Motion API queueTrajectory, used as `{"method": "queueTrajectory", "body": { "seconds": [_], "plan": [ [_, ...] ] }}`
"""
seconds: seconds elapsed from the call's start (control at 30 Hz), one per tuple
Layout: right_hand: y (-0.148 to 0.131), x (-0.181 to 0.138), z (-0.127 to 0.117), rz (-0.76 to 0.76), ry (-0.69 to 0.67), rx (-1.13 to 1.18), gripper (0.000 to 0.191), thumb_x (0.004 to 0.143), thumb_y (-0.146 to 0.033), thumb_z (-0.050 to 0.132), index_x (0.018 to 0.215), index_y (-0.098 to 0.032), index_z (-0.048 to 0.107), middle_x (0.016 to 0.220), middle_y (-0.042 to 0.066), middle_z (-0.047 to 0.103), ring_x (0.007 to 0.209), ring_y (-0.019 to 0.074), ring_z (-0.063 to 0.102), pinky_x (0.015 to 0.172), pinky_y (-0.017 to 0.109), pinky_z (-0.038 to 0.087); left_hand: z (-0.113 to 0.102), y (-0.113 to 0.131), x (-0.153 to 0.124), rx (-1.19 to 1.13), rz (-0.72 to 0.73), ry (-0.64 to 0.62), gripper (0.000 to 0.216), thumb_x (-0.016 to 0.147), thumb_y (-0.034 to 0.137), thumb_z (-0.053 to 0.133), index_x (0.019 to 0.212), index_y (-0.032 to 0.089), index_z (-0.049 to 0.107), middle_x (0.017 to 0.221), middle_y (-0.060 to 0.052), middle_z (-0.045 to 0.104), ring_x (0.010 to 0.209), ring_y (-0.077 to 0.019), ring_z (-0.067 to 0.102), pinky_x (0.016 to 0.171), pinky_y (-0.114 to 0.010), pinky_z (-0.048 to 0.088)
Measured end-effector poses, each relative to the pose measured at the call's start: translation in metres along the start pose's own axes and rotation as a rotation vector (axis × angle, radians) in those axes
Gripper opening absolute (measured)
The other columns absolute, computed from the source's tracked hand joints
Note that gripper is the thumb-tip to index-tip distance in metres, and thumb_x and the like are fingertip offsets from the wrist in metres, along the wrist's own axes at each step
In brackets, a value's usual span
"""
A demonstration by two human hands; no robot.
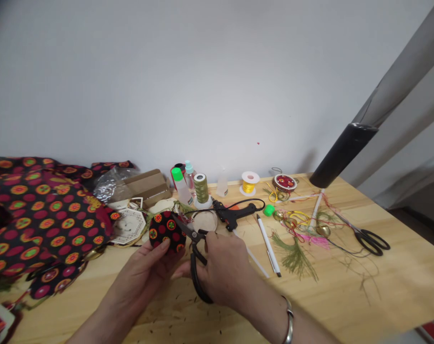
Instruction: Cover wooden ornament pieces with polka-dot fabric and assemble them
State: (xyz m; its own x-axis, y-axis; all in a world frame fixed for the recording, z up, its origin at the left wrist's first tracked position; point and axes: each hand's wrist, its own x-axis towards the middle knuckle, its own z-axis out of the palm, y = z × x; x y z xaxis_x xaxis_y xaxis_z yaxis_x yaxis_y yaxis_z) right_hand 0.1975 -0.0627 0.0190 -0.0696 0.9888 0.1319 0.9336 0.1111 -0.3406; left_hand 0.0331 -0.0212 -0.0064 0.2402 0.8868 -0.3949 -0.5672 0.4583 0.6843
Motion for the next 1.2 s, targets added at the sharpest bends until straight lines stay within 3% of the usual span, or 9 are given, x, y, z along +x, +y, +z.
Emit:
{"method": "queueTrajectory", "body": {
  "seconds": [0.73, 1.2],
  "plan": [
    [0.0030, -0.0007, -0.0018, 0.038, -0.008, 0.100, 0.055, 0.073, -0.072, 0.046, 0.068, -0.019, 0.056, 0.058, 0.001, 0.061, 0.055, 0.0156, 0.058, 0.050, 0.025, 0.026, 0.0006, 0.0066, -0.0011, 0.033, 0.035, 0.025, 0.017, 0.066, 0.007, 0.072, 0.082, 0.012, 0.070, 0.080, -0.007, 0.073, 0.070, -0.0147, 0.067, 0.065, -0.024, 0.056],
    [0.0040, -0.0012, -0.0030, 0.021, 0.016, 0.132, 0.054, 0.075, -0.072, 0.044, 0.066, -0.020, 0.058, 0.056, 0.001, 0.060, 0.052, 0.0142, 0.055, 0.049, 0.024, 0.024, -0.0043, 0.0086, 0.0006, 0.074, 0.051, -0.037, 0.021, 0.068, 0.010, 0.072, 0.088, 0.014, 0.070, 0.082, -0.007, 0.073, 0.069, -0.0143, 0.067, 0.067, -0.024, 0.055]
  ]
}}
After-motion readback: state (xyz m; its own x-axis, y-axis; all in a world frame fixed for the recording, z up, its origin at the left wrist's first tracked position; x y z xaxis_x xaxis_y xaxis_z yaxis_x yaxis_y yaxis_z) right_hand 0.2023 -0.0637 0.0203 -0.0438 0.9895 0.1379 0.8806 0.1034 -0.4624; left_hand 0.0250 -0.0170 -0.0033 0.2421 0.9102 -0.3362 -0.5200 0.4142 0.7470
